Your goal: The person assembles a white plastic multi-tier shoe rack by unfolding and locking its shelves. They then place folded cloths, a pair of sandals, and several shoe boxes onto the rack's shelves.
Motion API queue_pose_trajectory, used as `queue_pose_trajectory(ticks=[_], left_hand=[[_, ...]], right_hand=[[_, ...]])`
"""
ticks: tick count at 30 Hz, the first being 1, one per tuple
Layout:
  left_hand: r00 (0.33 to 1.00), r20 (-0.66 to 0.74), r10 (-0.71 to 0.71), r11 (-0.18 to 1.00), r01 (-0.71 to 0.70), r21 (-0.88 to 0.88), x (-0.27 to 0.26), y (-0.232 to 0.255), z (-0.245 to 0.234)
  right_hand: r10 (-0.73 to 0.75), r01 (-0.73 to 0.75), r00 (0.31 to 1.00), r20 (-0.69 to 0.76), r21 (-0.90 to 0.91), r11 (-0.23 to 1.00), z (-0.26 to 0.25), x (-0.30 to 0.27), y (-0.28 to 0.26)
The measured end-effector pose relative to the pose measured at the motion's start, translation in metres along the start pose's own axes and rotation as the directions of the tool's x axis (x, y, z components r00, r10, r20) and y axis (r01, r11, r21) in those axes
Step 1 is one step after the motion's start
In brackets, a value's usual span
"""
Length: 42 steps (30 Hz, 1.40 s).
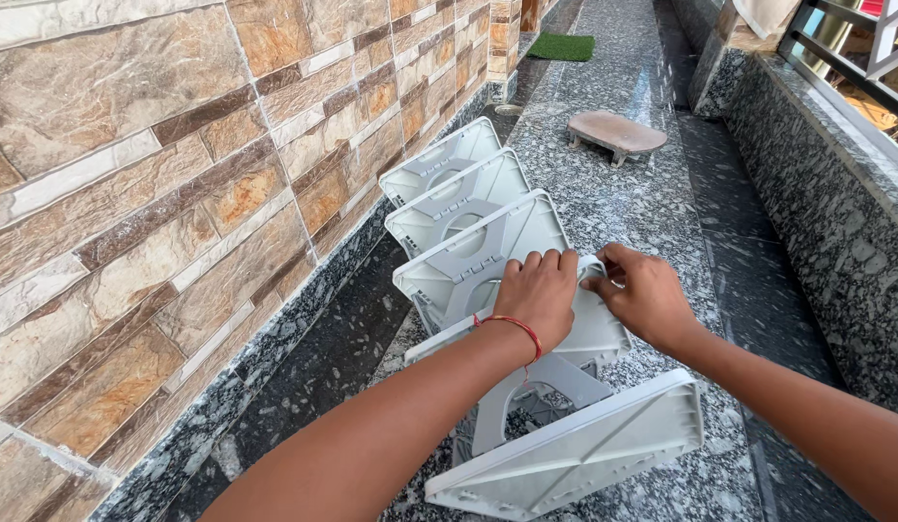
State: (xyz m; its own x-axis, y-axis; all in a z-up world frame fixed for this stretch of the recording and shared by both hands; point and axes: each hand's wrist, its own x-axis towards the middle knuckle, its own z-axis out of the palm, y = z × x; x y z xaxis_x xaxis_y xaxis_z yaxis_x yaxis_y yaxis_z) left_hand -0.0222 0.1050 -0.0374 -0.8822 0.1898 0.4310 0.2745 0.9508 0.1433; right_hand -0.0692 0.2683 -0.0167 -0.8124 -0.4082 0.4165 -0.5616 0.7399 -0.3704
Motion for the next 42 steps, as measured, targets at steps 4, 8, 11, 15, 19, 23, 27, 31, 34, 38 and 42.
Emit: queue_pose_trajectory(ticks=[4, 8, 11, 15, 19, 23, 27, 31, 34, 38, 42], left_hand=[[0.990, 0.115, -0.083, 0.994, 0.091, -0.066, 0.003, -0.022, -0.012], [0.962, 0.271, -0.032, 0.989, 0.070, -0.130, -0.013, -0.044, -0.021], [0.908, 0.420, -0.001, 0.997, 0.035, -0.073, -0.032, -0.058, -0.020], [0.807, 0.590, 0.034, 0.987, 0.067, -0.148, -0.051, -0.082, -0.009], [0.592, 0.795, 0.133, 0.977, 0.058, -0.206, -0.057, -0.105, 0.002], [0.397, 0.888, 0.232, 0.939, 0.148, -0.312, -0.060, -0.129, 0.001], [0.435, 0.870, 0.233, 0.771, 0.462, -0.438, -0.045, -0.167, -0.007], [0.759, 0.651, -0.005, 0.463, 0.579, -0.671, -0.022, -0.220, -0.005], [0.821, 0.311, -0.478, 0.453, 0.534, -0.714, -0.007, -0.257, 0.005], [0.700, -0.054, -0.712, 0.611, 0.580, -0.539, -0.007, -0.283, 0.017], [0.694, -0.068, -0.716, 0.678, 0.670, -0.303, -0.016, -0.282, 0.020]], right_hand=[[-0.188, 0.187, 0.982, -0.009, -0.093, 0.978, -0.012, 0.002, -0.028], [-0.314, 0.341, 0.937, 0.154, -0.209, 0.917, -0.007, -0.008, -0.052], [-0.472, 0.518, 0.845, 0.251, -0.162, 0.840, 0.006, -0.019, -0.064], [-0.513, 0.582, 0.783, 0.352, -0.123, 0.804, 0.022, -0.021, -0.075], [-0.558, 0.641, 0.703, 0.440, -0.052, 0.766, 0.036, -0.023, -0.092], [-0.644, 0.704, 0.634, 0.428, 0.027, 0.710, 0.040, -0.029, -0.109], [-0.278, 0.360, 0.663, 0.695, 0.030, 0.932, 0.032, -0.010, -0.113], [-0.083, 0.059, 0.751, 0.654, 0.059, 0.997, 0.039, 0.033, -0.109], [-0.141, 0.143, 0.897, 0.420, 0.026, 0.989, 0.055, 0.062, -0.097], [-0.220, 0.263, 0.919, 0.327, -0.094, 0.960, 0.093, 0.094, -0.087], [-0.183, 0.332, 0.852, 0.490, -0.235, 0.913, 0.134, 0.099, -0.088]])
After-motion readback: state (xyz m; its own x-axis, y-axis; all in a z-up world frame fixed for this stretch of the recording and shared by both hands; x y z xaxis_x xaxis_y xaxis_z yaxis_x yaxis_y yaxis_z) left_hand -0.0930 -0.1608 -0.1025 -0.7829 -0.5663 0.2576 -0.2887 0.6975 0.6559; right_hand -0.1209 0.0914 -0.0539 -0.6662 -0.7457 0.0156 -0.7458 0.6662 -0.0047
